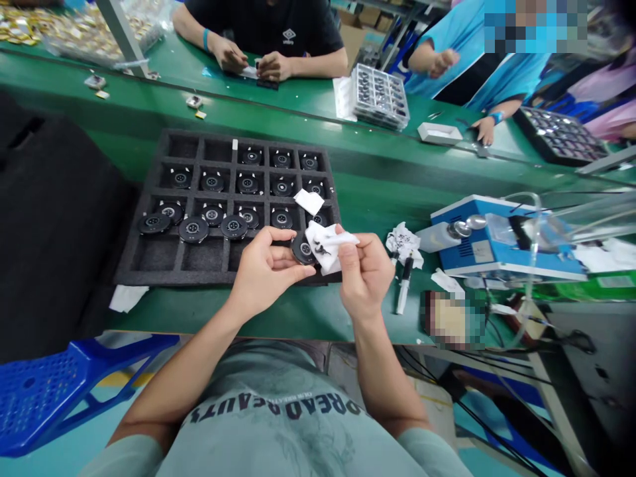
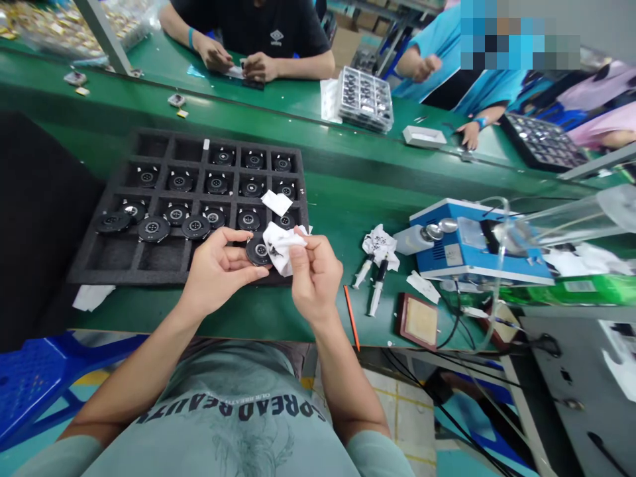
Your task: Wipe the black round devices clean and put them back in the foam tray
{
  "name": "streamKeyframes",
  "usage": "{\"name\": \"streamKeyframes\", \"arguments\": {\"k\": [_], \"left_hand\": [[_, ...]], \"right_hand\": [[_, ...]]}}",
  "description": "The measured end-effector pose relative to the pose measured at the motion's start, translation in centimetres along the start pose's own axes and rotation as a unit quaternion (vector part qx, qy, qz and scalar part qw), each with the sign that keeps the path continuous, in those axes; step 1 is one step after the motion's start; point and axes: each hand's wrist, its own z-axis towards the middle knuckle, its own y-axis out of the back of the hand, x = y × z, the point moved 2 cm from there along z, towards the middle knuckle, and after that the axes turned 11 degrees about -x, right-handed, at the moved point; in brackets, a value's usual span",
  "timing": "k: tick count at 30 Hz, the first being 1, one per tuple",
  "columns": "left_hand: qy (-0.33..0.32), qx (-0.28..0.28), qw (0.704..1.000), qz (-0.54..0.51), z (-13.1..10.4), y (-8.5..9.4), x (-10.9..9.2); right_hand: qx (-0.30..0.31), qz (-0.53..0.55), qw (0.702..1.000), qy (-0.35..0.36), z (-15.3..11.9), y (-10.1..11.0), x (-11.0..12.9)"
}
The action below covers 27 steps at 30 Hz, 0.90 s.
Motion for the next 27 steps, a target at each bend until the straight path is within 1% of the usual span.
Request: {"name": "streamKeyframes", "arguments": {"k": [2,4,8,11,13,15,18,21,24,27], "left_hand": [[0.004,0.002,1.0,-0.001,0.1,0.0,0.0],[0.007,0.006,1.0,0.006,0.2,-0.1,0.0],[0.007,0.024,0.999,0.019,0.4,-0.2,-0.1],[0.0,0.026,0.999,0.021,0.3,-0.2,0.0],[-0.005,0.018,1.0,0.011,0.1,-0.1,0.0],[-0.004,0.01,1.0,-0.005,0.0,0.0,0.1],[-0.002,0.01,1.0,-0.023,0.0,0.0,0.2],[-0.009,0.017,0.999,-0.032,0.1,0.1,0.0],[-0.015,0.026,0.999,-0.035,0.1,0.2,-0.1],[-0.019,0.032,0.999,-0.038,0.1,0.4,-0.1]], "right_hand": [[-0.008,0.001,1.0,-0.005,-0.5,0.6,0.5],[0.006,0.012,1.0,-0.014,-1.0,0.6,1.0],[0.05,0.029,0.998,-0.02,-1.1,-0.7,0.9],[0.036,0.024,0.999,0.003,-0.2,-1.5,0.3],[0.026,0.017,0.999,0.005,0.2,-1.5,0.0],[0.019,0.009,1.0,-0.004,0.1,-1.1,-0.1],[-0.011,0.014,1.0,-0.021,-0.5,0.1,0.2],[-0.041,0.073,0.993,-0.078,-0.6,1.0,0.6],[-0.093,0.16,0.971,-0.153,0.8,2.3,1.1],[-0.146,0.212,0.947,-0.192,2.7,4.3,1.9]]}}
